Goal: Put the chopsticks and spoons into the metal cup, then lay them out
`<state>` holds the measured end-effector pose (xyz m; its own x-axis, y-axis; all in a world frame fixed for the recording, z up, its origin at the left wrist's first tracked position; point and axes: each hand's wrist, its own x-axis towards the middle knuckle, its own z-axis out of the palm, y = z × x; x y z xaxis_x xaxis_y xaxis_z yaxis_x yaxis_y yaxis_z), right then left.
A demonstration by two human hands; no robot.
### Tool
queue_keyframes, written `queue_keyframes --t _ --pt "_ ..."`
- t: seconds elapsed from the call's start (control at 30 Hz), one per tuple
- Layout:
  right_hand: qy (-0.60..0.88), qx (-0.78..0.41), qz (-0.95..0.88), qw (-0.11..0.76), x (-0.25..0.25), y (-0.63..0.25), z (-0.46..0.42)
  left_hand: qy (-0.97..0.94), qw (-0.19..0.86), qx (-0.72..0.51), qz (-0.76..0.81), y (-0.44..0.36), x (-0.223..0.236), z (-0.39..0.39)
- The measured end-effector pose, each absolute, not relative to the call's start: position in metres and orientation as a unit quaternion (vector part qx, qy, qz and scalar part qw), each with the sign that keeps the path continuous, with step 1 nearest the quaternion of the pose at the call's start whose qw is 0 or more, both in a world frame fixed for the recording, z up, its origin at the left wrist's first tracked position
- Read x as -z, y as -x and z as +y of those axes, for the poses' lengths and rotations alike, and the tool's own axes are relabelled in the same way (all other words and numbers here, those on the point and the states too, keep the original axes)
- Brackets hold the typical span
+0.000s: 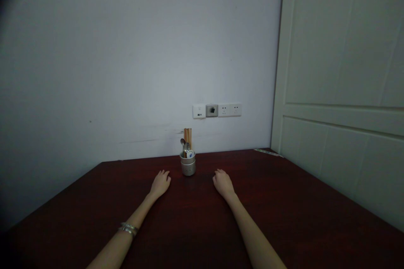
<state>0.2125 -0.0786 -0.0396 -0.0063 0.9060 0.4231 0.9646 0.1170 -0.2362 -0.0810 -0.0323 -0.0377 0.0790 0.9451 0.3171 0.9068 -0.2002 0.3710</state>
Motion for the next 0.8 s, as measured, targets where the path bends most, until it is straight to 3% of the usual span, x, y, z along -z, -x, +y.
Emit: queue_keyframes --t 0.3,0.6,0.8 --pt "0.669 0.062 -0.703 0.234 0.037 -0.211 -0.081 -0.726 0.066 -0.292 0.619 0.077 0.027 -0.040" --pt "0.672 0.061 -0.700 0.235 0.032 -0.208 -0.087 -0.642 0.318 -0.514 0.472 0.048 0.011 -0.030" --pt "0.667 0.062 -0.701 0.244 0.033 -0.209 -0.085 -0.570 0.438 -0.562 0.409 0.021 -0.002 -0.011"
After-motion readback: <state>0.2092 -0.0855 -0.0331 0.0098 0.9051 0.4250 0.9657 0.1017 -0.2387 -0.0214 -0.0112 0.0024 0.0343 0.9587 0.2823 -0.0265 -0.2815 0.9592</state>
